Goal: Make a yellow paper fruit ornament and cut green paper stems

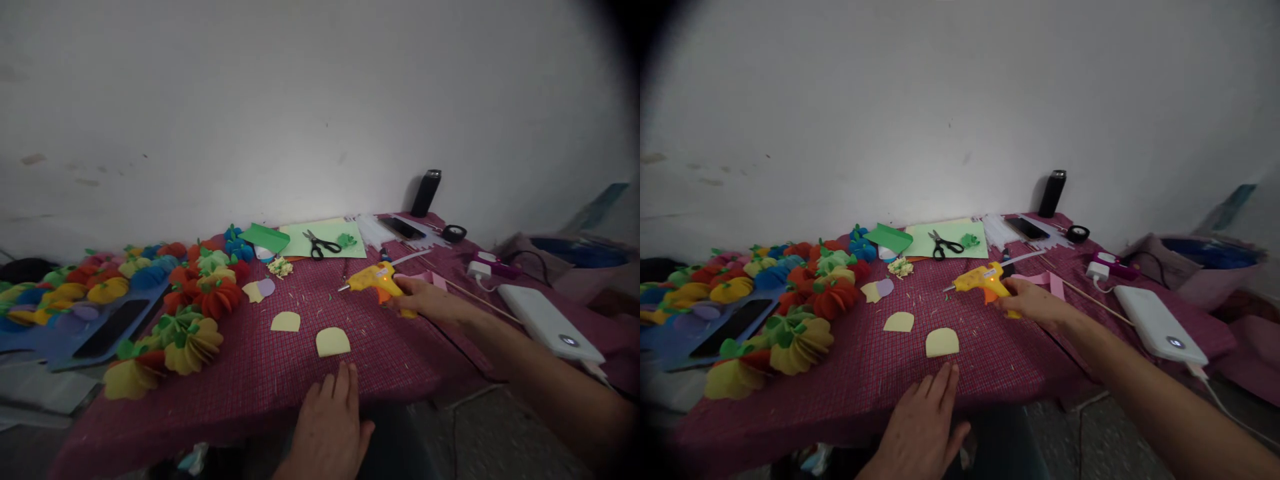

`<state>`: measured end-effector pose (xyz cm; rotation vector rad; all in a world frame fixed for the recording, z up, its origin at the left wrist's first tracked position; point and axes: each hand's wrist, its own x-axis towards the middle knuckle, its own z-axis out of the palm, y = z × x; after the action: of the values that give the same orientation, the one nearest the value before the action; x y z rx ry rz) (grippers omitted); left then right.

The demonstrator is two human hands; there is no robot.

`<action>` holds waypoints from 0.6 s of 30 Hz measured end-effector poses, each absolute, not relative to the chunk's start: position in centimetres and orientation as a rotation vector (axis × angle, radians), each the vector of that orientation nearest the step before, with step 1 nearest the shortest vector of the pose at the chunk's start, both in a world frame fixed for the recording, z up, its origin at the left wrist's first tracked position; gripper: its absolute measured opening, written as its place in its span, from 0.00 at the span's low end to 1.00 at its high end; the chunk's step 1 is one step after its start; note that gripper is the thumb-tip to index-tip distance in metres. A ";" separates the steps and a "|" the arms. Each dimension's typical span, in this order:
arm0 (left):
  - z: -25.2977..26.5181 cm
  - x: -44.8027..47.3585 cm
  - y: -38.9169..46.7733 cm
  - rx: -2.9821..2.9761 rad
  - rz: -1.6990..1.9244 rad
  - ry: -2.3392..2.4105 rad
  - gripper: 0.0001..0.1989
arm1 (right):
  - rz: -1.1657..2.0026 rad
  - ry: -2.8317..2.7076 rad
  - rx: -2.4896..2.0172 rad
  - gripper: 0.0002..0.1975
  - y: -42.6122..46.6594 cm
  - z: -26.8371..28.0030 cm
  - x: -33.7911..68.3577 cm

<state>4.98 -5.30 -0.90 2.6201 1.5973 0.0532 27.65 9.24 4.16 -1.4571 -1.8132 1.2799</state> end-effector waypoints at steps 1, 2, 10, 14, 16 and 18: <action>-1.0 5.2 -5.3 2.604 0.041 1.647 0.31 | 1.408 -1.752 -1.399 0.11 8.8 4.8 27.7; -1.1 5.4 -5.1 2.588 0.031 1.696 0.30 | 1.528 -1.701 -1.341 0.12 8.3 5.3 27.7; -1.7 5.9 -4.1 2.520 -0.047 1.844 0.33 | 1.920 -1.324 -1.174 0.11 6.7 5.2 27.5; -2.1 5.7 -4.0 2.507 -0.045 1.817 0.34 | 2.072 -1.228 -1.051 0.10 6.7 5.0 27.4; -2.3 5.7 -4.0 2.498 -0.034 1.810 0.34 | 2.108 -1.271 -1.019 0.11 6.7 5.1 27.2; -2.6 5.6 -4.0 2.494 -0.018 1.801 0.34 | 2.104 -1.363 -1.049 0.14 6.8 5.2 26.9</action>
<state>5.63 -3.97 -2.57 2.4941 1.8006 -0.0179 26.89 6.76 5.20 -1.0494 -1.3631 2.1044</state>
